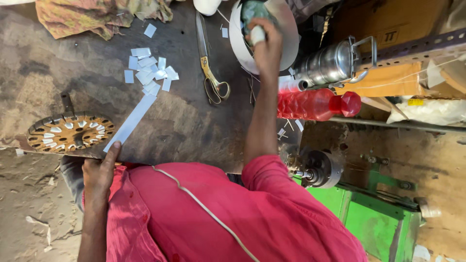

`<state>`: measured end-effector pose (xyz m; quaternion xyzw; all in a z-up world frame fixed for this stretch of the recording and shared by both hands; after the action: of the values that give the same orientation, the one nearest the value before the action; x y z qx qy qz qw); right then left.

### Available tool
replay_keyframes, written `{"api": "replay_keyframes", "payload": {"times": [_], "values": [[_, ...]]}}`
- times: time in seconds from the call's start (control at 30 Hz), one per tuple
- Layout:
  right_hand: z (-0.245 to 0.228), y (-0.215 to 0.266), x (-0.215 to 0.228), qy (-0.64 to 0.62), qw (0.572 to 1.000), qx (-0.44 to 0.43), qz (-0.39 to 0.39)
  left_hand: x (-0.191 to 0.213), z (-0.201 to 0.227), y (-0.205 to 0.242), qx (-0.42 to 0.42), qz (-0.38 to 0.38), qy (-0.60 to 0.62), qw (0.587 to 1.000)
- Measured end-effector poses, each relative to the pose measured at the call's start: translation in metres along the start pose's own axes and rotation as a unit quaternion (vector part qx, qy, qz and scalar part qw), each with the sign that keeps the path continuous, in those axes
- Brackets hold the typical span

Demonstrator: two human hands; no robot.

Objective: The person inserts small white rectangular pieces into the slots of a circular wooden object. They use scissors to cut a strip of white material into smaller pieces and continue placing them into the wooden object.

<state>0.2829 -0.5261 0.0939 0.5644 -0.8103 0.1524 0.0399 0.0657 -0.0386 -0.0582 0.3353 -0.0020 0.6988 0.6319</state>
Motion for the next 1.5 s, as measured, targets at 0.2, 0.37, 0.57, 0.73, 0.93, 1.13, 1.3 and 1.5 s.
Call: {"api": "replay_keyframes", "payload": {"times": [0.2, 0.37, 0.57, 0.73, 0.93, 1.13, 1.3, 1.5], "values": [[0.045, -0.07, -0.001, 0.173, 0.968, 0.071, -0.168, -0.004, -0.005, -0.01, -0.025, -0.01, -0.031, 0.999], [0.062, -0.069, -0.001, 0.243, 0.947, 0.112, -0.177, -0.004, -0.034, -0.004, -0.006, -0.025, -0.025, 0.999], [0.055, -0.064, -0.014, 0.286, 0.922, 0.112, -0.236, -0.009, -0.068, 0.004, 0.052, -0.073, 0.037, 0.995], [0.079, -0.054, 0.016, 0.274, 0.917, 0.165, -0.239, -0.017, -0.06, 0.005, 0.055, -0.07, 0.106, 0.99], [0.07, -0.074, -0.009, 0.246, 0.928, 0.087, -0.266, 0.002, -0.044, 0.012, 0.042, -0.041, -0.009, 0.998], [0.071, -0.081, -0.025, 0.146, 0.93, 0.125, -0.313, 0.032, -0.027, 0.03, -0.021, 0.01, 0.067, 0.997], [0.059, -0.057, 0.047, 0.127, 0.975, 0.128, -0.132, 0.029, -0.033, 0.042, -0.026, -0.031, 0.134, 0.99], [0.006, 0.031, -0.003, -0.094, 0.971, -0.053, -0.212, 0.033, -0.024, 0.049, -0.022, -0.051, 0.075, 0.996]]}}
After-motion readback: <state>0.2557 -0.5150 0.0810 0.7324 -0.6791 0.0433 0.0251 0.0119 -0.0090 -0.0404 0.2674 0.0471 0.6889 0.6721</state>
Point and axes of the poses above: each hand's wrist, its own y-axis away from the middle knuckle, its own x-axis out of the back of the hand, z = x × y, the point moved 4 cm from there along -y, towards the middle knuckle, and after that the axes turned 13 degrees about -y, right-handed, at the moved point
